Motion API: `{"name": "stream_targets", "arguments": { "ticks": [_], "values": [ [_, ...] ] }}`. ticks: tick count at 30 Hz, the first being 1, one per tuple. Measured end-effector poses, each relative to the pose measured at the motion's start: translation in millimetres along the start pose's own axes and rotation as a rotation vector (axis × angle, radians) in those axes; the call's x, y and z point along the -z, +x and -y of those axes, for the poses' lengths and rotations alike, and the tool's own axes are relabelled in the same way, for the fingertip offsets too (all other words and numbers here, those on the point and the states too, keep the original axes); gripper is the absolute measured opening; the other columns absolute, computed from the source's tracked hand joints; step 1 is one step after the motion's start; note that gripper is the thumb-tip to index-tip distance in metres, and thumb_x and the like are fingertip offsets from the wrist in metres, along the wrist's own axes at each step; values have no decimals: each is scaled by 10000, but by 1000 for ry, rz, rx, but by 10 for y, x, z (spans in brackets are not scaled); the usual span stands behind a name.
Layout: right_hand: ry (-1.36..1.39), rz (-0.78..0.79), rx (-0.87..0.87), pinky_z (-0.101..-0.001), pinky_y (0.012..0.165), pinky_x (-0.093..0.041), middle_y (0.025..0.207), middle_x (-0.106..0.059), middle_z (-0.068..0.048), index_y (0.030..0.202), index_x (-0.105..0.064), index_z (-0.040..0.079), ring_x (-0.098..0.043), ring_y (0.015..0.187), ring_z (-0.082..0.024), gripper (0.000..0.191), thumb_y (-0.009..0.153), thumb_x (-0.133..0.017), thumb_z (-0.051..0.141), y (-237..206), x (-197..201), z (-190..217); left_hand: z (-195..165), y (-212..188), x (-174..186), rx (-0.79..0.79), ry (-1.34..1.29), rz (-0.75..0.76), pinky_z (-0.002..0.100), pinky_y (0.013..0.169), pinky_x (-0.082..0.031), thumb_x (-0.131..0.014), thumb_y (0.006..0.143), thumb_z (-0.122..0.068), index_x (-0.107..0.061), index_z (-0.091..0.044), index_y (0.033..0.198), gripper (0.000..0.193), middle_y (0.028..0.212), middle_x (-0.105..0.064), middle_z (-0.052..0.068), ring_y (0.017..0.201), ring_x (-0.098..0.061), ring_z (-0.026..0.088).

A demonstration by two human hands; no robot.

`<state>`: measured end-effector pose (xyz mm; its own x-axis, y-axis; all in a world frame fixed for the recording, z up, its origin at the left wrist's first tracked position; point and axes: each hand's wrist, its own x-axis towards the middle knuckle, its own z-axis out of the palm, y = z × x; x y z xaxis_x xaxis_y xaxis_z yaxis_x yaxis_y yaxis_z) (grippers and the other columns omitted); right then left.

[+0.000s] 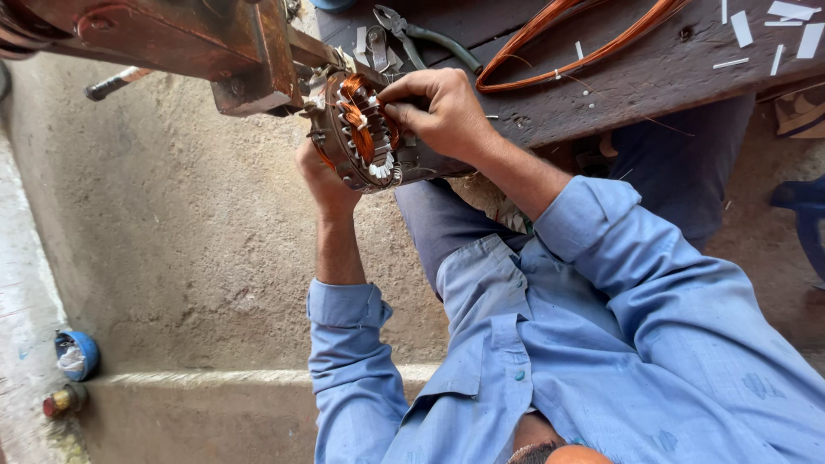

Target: The person winds copper wire into the slots of a motor stator, inserts white insulating spacers between coils, and trims excess wire using shears. The work is performed by hand with occasional use of pliers and shears.

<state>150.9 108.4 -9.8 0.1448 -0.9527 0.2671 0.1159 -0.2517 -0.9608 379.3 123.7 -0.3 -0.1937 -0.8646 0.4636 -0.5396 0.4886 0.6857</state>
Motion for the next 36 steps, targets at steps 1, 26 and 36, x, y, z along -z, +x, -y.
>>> {"name": "stream_targets", "arguments": {
  "ticks": [1,26,36],
  "values": [
    [89,17,-44,-234,648,-593,908,-780,-72,1103,-776,1,-711,750,-76,163,943,-756,24,-11,-11,2,-23,0,14,-61,64,18,272,575,-528,-803,850,-71,-739,-72,890,75,758,-734,9,663,-693,75],
    [-389,310,-7,-214,652,-468,850,-713,2,1045,-779,-24,-566,764,-17,88,1016,-819,49,539,-184,278,91,-59,146,150,-521,-277,263,807,-628,-713,1011,-59,-740,-10,1166,164,1045,-779,96,917,-749,129],
    [-553,301,56,-183,585,-433,773,-707,-14,1002,-788,-16,-535,668,0,58,973,-835,2,537,-410,340,334,-50,358,130,-635,-213,265,811,-631,-700,1019,-69,-745,-16,1162,158,1034,-779,90,924,-754,133]
  ]
}}
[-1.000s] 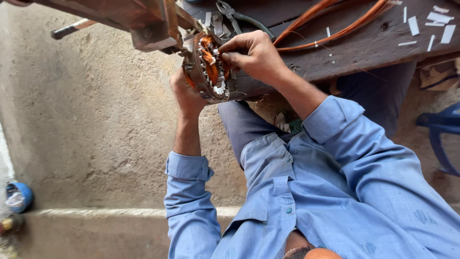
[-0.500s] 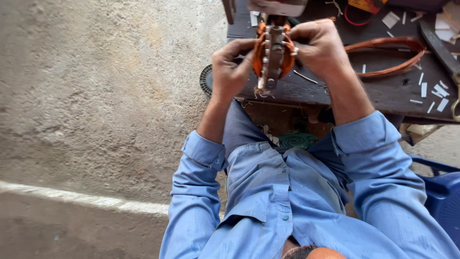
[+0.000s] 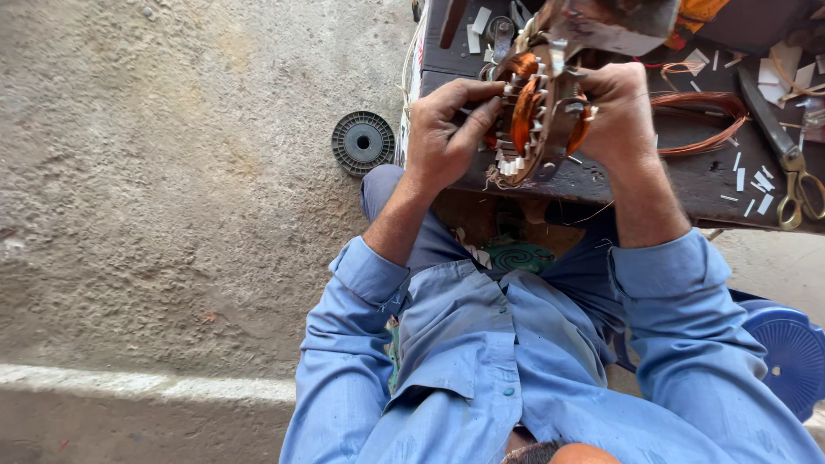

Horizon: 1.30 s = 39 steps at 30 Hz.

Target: The person winds copper wire into the slots of a motor stator, inserts white insulating spacers between coils, and trims excess wire using shears. The work is performed by hand with occasional use of pliers and shears.

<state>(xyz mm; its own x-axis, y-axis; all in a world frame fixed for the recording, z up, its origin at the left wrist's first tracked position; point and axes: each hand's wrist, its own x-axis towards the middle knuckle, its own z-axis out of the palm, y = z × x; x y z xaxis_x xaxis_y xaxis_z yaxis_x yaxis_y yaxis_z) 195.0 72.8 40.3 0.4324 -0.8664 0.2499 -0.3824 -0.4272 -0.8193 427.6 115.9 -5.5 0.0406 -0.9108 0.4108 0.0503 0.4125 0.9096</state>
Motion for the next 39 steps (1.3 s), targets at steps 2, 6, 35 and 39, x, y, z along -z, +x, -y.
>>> {"name": "stream_targets", "arguments": {
  "ticks": [2,6,35,39],
  "values": [
    [-17,-3,-8,-176,592,-452,807,-723,-9,1013,-786,-13,-571,684,5,69,963,-831,1,6,-27,42,27,-3,37,20,-36,-2,264,801,-636,-699,1017,-75,-747,-18,1156,158,1017,-784,88,908,-758,126],
    [-132,-25,39,-186,613,-452,796,-724,-15,969,-775,-19,-592,698,1,40,968,-815,-15,15,-77,105,44,-11,73,54,-68,-9,265,783,-631,-701,1004,-82,-754,-13,1142,163,989,-794,86,885,-758,116],
    [330,-380,-73,-264,711,-605,960,-774,-90,1229,-703,-24,-736,845,-112,264,1029,-761,139,-735,-110,-27,-546,-38,-552,460,223,84,253,518,-555,-649,947,-111,-755,-46,1076,179,757,-729,26,617,-672,69],
    [218,-406,-48,-274,697,-641,935,-780,-106,1136,-693,-30,-763,808,-126,272,956,-784,153,-722,-137,-16,-702,38,-697,463,437,153,250,475,-483,-700,914,-95,-777,-40,965,108,683,-707,20,558,-632,70]
  ]
}}
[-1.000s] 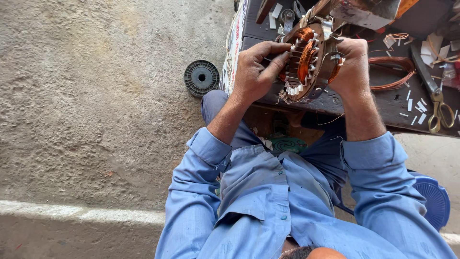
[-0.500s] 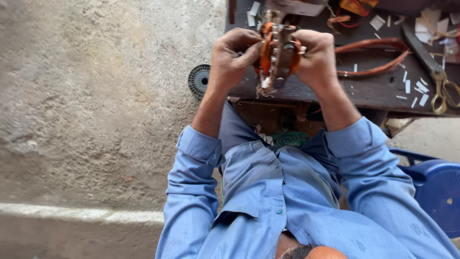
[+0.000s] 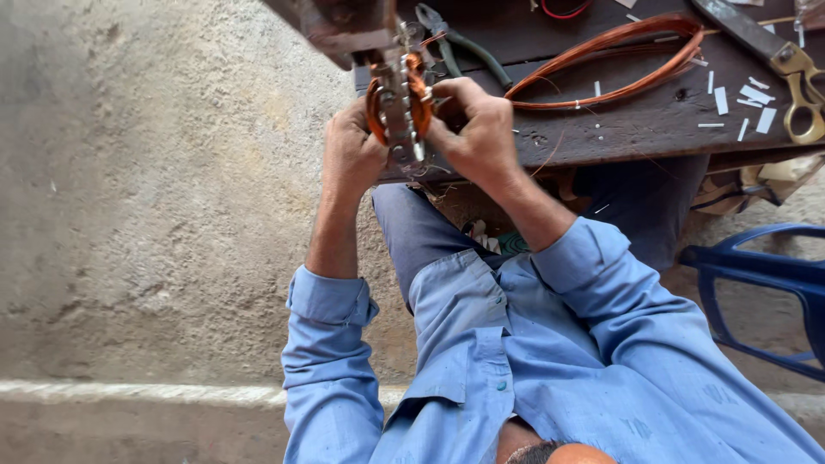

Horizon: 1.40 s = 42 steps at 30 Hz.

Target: The person winds copper wire into the slots of a motor stator, inserts white insulating spacers between coils, and trims excess wire using shears. The work is performed by hand with occasional use of pliers and shears.

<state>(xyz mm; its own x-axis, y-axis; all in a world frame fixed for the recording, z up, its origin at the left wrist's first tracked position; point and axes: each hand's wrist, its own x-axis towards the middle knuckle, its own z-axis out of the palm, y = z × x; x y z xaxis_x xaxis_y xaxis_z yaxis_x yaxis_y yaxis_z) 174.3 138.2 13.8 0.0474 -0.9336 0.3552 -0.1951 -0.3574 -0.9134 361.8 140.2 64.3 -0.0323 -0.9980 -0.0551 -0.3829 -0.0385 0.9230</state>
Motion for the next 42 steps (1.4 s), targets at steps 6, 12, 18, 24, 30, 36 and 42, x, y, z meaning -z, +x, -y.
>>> {"name": "stream_targets", "arguments": {
  "ticks": [6,12,18,24,30,36,42],
  "values": [
    [-89,34,-60,-275,656,-615,855,-777,-112,997,-695,-13,-764,745,-148,178,915,-778,122,168,61,29,-26,43,-61,-151,69,-17,247,614,-559,-734,854,-38,-752,-26,986,134,837,-768,46,723,-693,75],
    [-72,15,-106,-305,601,-587,809,-759,-133,957,-633,-37,-754,690,-165,139,905,-726,53,219,-17,-7,325,138,-84,-154,-98,-21,240,686,-601,-701,929,-40,-754,-39,1022,107,873,-763,31,758,-703,61],
    [23,-30,-89,-284,652,-627,837,-738,-131,973,-606,-26,-763,752,-162,75,911,-640,-3,214,-110,-118,578,222,-107,-155,-481,66,234,693,-543,-707,970,-13,-716,4,1065,96,926,-722,35,789,-654,69],
    [210,134,-105,-254,715,-590,936,-730,-59,1040,-673,-26,-680,825,-127,117,935,-675,27,270,98,-182,569,247,41,51,-497,183,236,671,-549,-653,976,-72,-729,-5,1079,144,931,-742,47,766,-666,82],
    [333,277,-455,-249,573,-483,888,-717,-14,1221,-678,29,-571,666,-89,254,1033,-617,188,288,248,-195,566,206,55,160,-400,216,223,599,-523,-618,1023,-168,-703,-31,1089,175,891,-714,8,715,-634,59],
    [235,266,-159,-257,805,-595,1010,-758,-54,1215,-707,-26,-693,915,-75,226,1065,-678,140,287,203,-201,667,202,-34,136,-519,195,229,608,-504,-637,1017,-114,-707,-16,1066,131,889,-700,7,723,-613,59],
    [203,147,-6,-261,838,-594,1083,-740,-68,1240,-680,-41,-695,969,-95,213,1072,-682,88,129,104,-143,686,132,-136,31,-571,99,266,650,-586,-660,986,-28,-704,9,1025,69,904,-734,65,756,-685,96]
  ]
}}
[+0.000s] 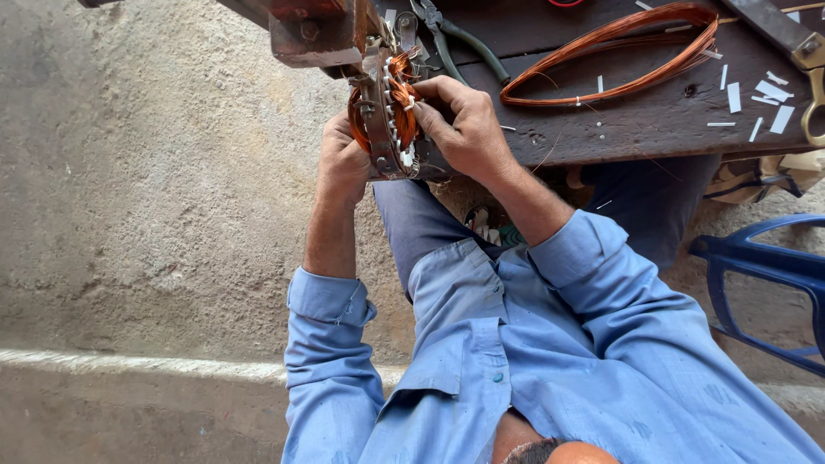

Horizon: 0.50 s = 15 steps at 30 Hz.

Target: The person winds copper wire into the slots of a motor stator, inserts white insulating spacers between coils, and trims excess wire using shears. The work is performed by hand with occasional use of pliers and shears.

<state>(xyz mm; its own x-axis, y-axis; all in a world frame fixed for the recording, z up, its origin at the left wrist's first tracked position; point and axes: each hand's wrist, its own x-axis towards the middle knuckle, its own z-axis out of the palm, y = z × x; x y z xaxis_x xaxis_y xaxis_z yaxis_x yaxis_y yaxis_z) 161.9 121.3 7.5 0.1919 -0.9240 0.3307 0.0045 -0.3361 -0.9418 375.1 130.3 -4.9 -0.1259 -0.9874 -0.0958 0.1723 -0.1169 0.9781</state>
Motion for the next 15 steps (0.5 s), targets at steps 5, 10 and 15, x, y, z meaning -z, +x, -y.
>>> {"name": "stream_targets", "arguments": {
  "ticks": [5,10,15],
  "values": [
    [308,28,-283,-215,591,-484,898,-678,-4,1222,-685,54,-570,691,-39,208,1020,-684,106,-107,73,58,-133,-86,-76,37,-15,-64,269,540,-585,-642,996,-35,-714,25,1022,98,863,-748,105,653,-695,115],
    [7,181,112,-265,772,-552,1023,-648,-31,1140,-729,52,-643,905,-102,168,985,-757,-5,-96,264,-25,-232,-180,-102,98,-115,-5,261,412,-526,-608,1059,-123,-695,15,1069,163,803,-729,102,510,-647,116],
    [-162,333,194,-320,769,-557,984,-629,-47,1049,-726,57,-667,899,-190,184,909,-812,-25,110,345,-16,-275,-161,-133,91,-117,-5,249,399,-503,-608,1038,-109,-674,3,1106,147,786,-718,95,495,-616,95]
  ]
}}
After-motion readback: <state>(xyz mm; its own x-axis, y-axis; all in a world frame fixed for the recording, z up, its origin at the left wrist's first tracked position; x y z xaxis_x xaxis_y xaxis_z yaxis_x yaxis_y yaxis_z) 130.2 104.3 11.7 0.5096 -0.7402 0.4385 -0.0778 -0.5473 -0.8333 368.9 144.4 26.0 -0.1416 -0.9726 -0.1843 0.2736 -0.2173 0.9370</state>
